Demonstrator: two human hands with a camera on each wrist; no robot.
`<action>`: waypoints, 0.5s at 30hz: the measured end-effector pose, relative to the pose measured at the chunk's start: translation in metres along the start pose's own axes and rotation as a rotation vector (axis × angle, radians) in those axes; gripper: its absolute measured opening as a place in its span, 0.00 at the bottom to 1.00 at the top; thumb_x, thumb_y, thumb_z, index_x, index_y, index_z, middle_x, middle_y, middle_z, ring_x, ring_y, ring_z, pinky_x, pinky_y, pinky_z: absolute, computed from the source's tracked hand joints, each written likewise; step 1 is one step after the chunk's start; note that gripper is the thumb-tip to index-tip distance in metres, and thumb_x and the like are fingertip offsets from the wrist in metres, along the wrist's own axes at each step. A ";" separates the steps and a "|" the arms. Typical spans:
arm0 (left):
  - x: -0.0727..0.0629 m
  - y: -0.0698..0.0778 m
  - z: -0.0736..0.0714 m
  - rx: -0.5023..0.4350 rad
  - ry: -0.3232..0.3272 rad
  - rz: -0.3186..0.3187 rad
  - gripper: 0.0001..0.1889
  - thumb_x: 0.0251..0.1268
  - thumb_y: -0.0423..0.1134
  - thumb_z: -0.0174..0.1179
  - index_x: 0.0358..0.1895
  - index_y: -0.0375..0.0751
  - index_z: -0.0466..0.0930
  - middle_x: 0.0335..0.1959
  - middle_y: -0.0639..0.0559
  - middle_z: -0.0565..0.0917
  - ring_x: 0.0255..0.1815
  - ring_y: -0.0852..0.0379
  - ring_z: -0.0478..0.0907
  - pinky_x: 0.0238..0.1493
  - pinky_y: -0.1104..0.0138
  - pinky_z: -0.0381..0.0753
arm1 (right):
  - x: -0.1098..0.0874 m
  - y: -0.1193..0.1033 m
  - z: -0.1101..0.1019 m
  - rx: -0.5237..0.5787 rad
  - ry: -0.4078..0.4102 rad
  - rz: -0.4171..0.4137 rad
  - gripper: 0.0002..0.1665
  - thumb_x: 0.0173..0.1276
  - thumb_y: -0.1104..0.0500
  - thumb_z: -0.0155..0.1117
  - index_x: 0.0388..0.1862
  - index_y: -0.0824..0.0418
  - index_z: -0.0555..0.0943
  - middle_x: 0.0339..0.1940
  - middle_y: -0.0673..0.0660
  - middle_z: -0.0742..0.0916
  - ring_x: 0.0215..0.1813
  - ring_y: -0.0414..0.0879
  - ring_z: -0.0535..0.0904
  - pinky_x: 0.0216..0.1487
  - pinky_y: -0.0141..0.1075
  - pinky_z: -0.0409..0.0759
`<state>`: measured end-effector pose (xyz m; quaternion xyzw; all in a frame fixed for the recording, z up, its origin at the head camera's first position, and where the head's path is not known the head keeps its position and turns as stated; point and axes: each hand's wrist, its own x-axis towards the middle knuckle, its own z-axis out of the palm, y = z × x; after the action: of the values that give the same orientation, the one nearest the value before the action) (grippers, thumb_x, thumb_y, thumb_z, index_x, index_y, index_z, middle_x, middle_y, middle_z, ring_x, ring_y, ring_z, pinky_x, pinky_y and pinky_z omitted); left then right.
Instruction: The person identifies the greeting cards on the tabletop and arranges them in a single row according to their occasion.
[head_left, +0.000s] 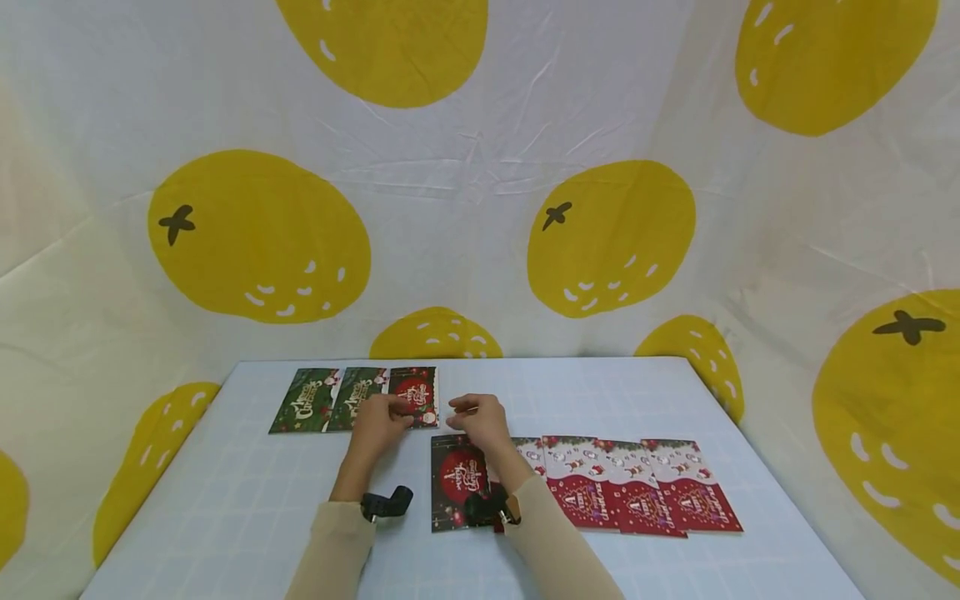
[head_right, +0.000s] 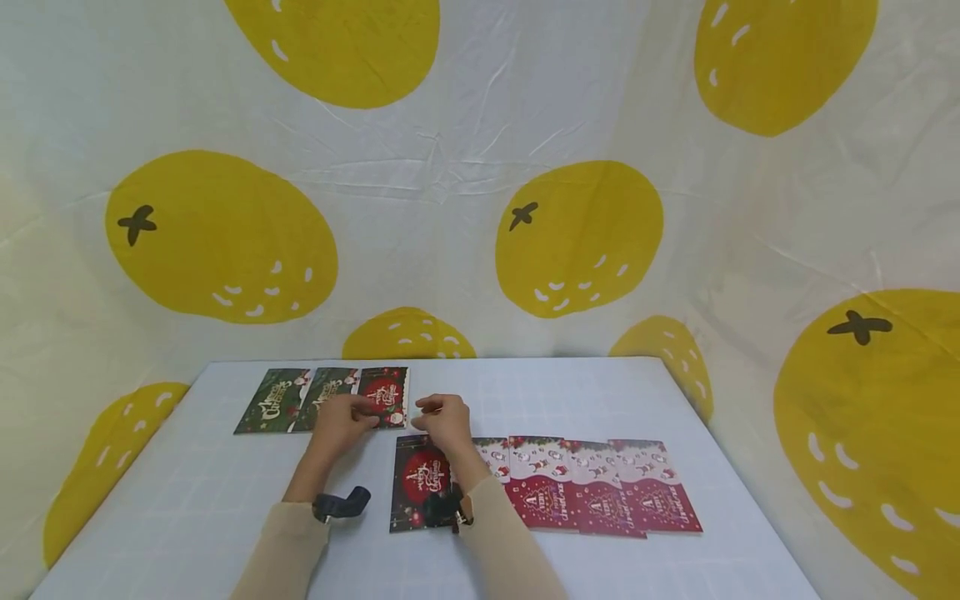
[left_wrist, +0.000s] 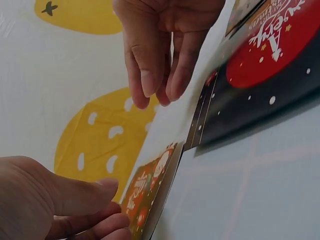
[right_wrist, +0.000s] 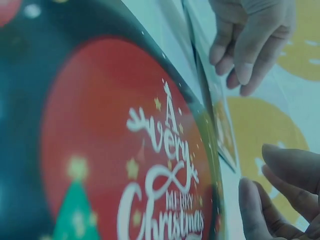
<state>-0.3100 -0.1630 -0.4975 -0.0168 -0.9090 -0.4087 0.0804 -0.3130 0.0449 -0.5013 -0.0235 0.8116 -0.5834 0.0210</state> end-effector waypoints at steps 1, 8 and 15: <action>0.000 0.001 0.002 -0.001 -0.009 0.002 0.10 0.62 0.29 0.74 0.45 0.30 0.90 0.34 0.44 0.89 0.32 0.52 0.82 0.37 0.55 0.82 | -0.001 0.001 -0.002 0.004 0.001 -0.002 0.17 0.64 0.67 0.77 0.53 0.67 0.89 0.46 0.62 0.89 0.44 0.48 0.86 0.47 0.42 0.86; -0.002 0.007 0.015 0.029 -0.077 0.031 0.07 0.61 0.32 0.76 0.40 0.33 0.91 0.31 0.49 0.87 0.31 0.54 0.79 0.37 0.57 0.81 | -0.012 0.005 -0.018 -0.033 0.051 -0.030 0.16 0.64 0.66 0.77 0.52 0.66 0.89 0.48 0.64 0.89 0.44 0.49 0.87 0.43 0.41 0.86; -0.006 0.016 0.021 0.059 -0.139 0.085 0.06 0.60 0.34 0.77 0.36 0.35 0.91 0.29 0.50 0.88 0.32 0.55 0.82 0.40 0.54 0.84 | -0.019 0.011 -0.032 -0.088 0.075 -0.032 0.16 0.63 0.66 0.77 0.51 0.67 0.89 0.47 0.61 0.89 0.40 0.48 0.88 0.38 0.39 0.86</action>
<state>-0.3049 -0.1361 -0.5004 -0.0813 -0.9224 -0.3760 0.0349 -0.2963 0.0801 -0.5009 -0.0155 0.8362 -0.5478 -0.0198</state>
